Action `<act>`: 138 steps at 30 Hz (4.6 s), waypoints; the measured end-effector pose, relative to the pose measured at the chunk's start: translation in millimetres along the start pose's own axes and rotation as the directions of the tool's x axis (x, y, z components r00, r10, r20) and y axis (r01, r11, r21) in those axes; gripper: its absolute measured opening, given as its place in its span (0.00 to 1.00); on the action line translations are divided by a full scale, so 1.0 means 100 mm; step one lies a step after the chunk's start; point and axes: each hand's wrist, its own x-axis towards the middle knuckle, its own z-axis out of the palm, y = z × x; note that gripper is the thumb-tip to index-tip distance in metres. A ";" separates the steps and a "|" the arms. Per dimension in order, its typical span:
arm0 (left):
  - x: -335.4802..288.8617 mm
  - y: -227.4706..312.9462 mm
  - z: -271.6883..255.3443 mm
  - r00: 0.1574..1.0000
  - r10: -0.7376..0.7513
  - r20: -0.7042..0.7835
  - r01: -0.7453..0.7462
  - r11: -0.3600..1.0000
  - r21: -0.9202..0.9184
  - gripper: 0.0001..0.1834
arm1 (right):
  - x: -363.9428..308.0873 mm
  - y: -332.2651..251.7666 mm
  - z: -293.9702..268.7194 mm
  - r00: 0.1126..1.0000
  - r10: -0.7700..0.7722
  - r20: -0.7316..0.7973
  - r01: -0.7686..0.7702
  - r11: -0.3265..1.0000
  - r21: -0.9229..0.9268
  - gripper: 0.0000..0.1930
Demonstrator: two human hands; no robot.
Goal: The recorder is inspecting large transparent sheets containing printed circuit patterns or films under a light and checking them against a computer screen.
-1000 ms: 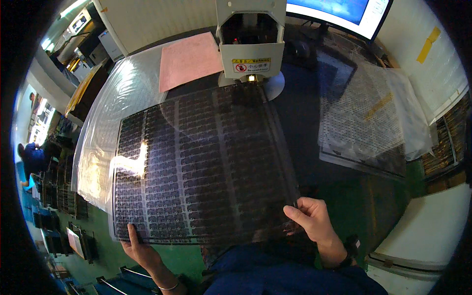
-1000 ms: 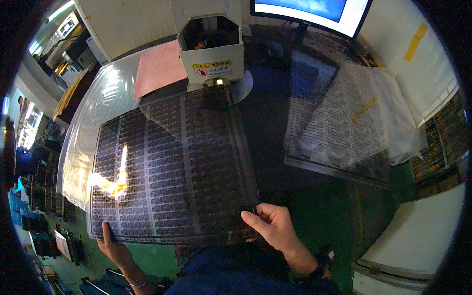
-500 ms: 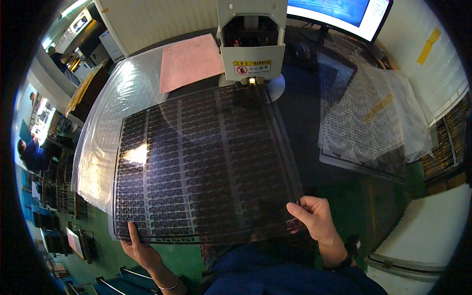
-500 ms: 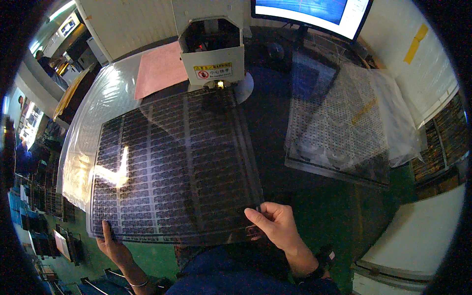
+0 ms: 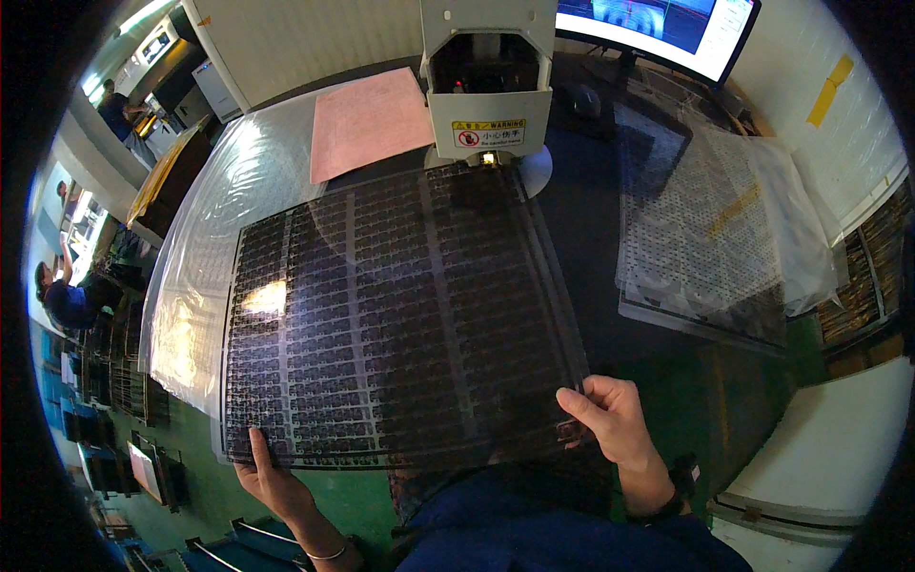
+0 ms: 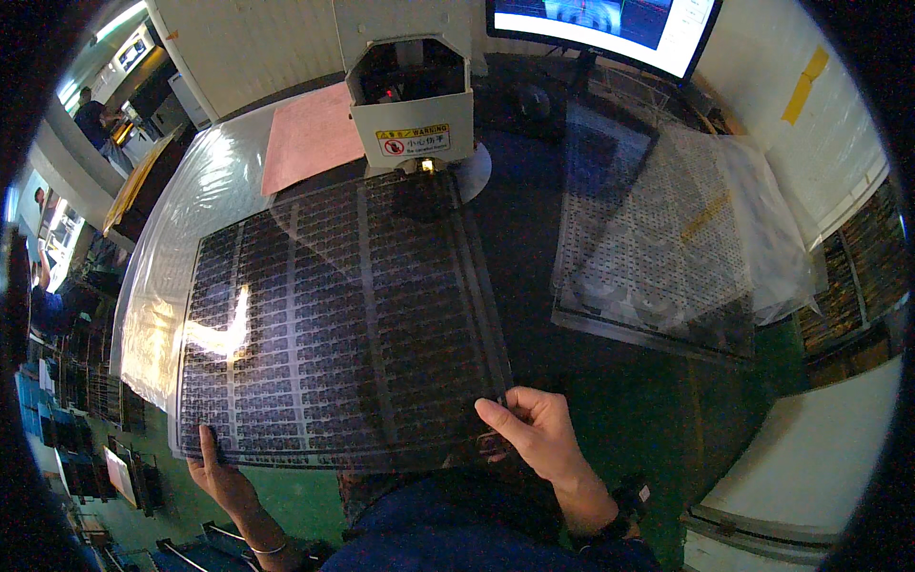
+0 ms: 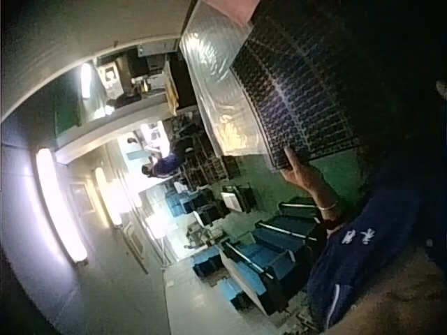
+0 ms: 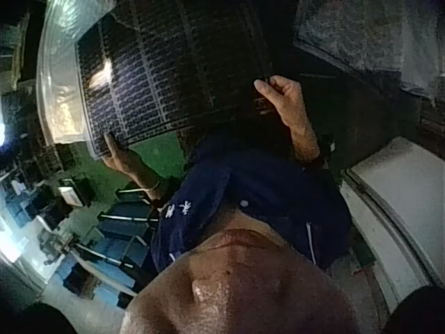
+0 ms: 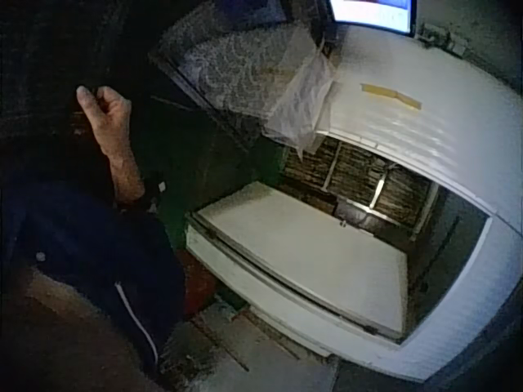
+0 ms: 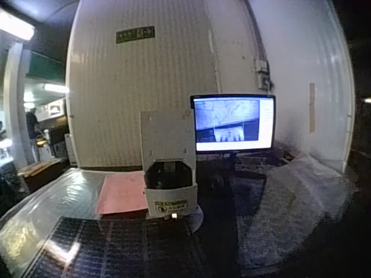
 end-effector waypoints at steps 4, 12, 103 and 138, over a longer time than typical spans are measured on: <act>0.00 -0.02 0.00 1.000 0.018 -0.002 -0.018 1.000 0.001 0.13 | 0.02 0.04 -0.04 1.000 -0.022 0.018 0.022 1.000 -0.002 0.13; 0.01 -0.03 -0.01 1.000 -0.001 -0.001 0.001 1.000 -0.005 0.13 | 0.02 0.01 -0.02 1.000 0.005 0.011 -0.005 1.000 -0.006 0.13; -0.05 0.05 0.05 0.999 0.012 -0.053 -0.014 0.999 -0.038 0.13 | -0.03 0.04 -0.13 0.999 0.032 -0.035 -0.030 0.998 0.063 0.07; -0.08 0.07 -0.11 0.999 -0.041 -0.033 0.043 0.996 0.080 0.17 | -0.15 0.08 -0.17 0.997 0.078 0.015 -0.078 0.996 0.041 0.06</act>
